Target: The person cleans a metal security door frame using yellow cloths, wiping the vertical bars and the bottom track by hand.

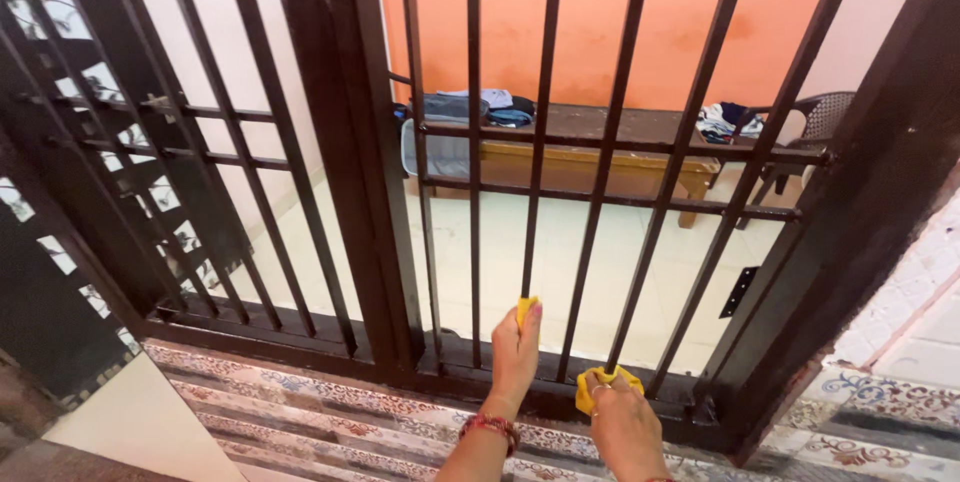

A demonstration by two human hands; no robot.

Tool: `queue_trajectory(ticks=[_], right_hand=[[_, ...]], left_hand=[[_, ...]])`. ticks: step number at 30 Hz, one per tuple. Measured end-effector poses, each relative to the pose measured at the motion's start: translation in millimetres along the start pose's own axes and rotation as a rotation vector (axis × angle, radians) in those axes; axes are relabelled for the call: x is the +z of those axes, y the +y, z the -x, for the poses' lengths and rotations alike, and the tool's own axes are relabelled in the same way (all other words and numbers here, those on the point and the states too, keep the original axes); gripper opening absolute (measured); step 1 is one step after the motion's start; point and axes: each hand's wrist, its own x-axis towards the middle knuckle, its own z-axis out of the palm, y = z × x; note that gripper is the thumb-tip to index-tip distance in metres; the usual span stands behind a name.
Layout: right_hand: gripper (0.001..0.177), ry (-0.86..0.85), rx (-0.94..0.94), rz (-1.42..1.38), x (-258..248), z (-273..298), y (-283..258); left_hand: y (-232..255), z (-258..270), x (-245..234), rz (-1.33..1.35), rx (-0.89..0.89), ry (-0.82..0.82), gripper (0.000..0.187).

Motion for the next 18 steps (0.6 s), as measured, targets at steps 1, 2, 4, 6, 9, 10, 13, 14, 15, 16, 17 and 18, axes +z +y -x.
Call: queue_trajectory(ticks=[1,2,4,6,9,10,13,14,15,16,17,18], right_hand=[[0.034,-0.013,0.025,-0.016,-2,0,-1],[0.032,-0.026,0.053,-0.032,-4,-1,-2],[0.030,-0.054,0.089,-0.054,-7,-2,-3],[0.030,-0.085,0.106,-0.065,-8,-2,-1],[0.028,-0.116,0.116,-0.040,-8,-7,1],[0.028,-0.118,0.106,-0.031,-7,-7,2],[0.031,-0.142,0.096,-0.010,-5,-9,1],[0.034,-0.163,0.107,-0.005,-6,-10,1],[0.036,-0.184,0.118,-0.001,-7,-11,0],[0.039,-0.186,0.104,0.006,-7,-12,0],[0.041,-0.187,0.091,0.013,-9,-14,1],[0.044,-0.189,0.080,0.020,-9,-14,1]], left_hand=[[1,4,-2,-0.001,-0.007,-0.010,0.037],[1,9,-4,0.005,-0.088,-0.037,0.036],[-2,20,-7,0.015,-0.253,-0.094,0.036],[-13,28,-9,-0.057,-0.219,-0.103,0.038],[-37,39,-12,-0.176,-0.001,-0.042,0.038],[-45,43,-13,-0.217,0.097,-0.006,0.038],[-61,56,-18,-0.166,0.001,0.064,0.040],[-62,59,-19,-0.087,-0.040,0.151,0.040],[-61,64,-17,-0.007,-0.081,0.237,0.041],[-57,64,-17,0.073,-0.121,0.320,0.042],[-50,64,-19,0.164,-0.169,0.430,0.041],[-41,66,-21,0.256,-0.218,0.536,0.041]])
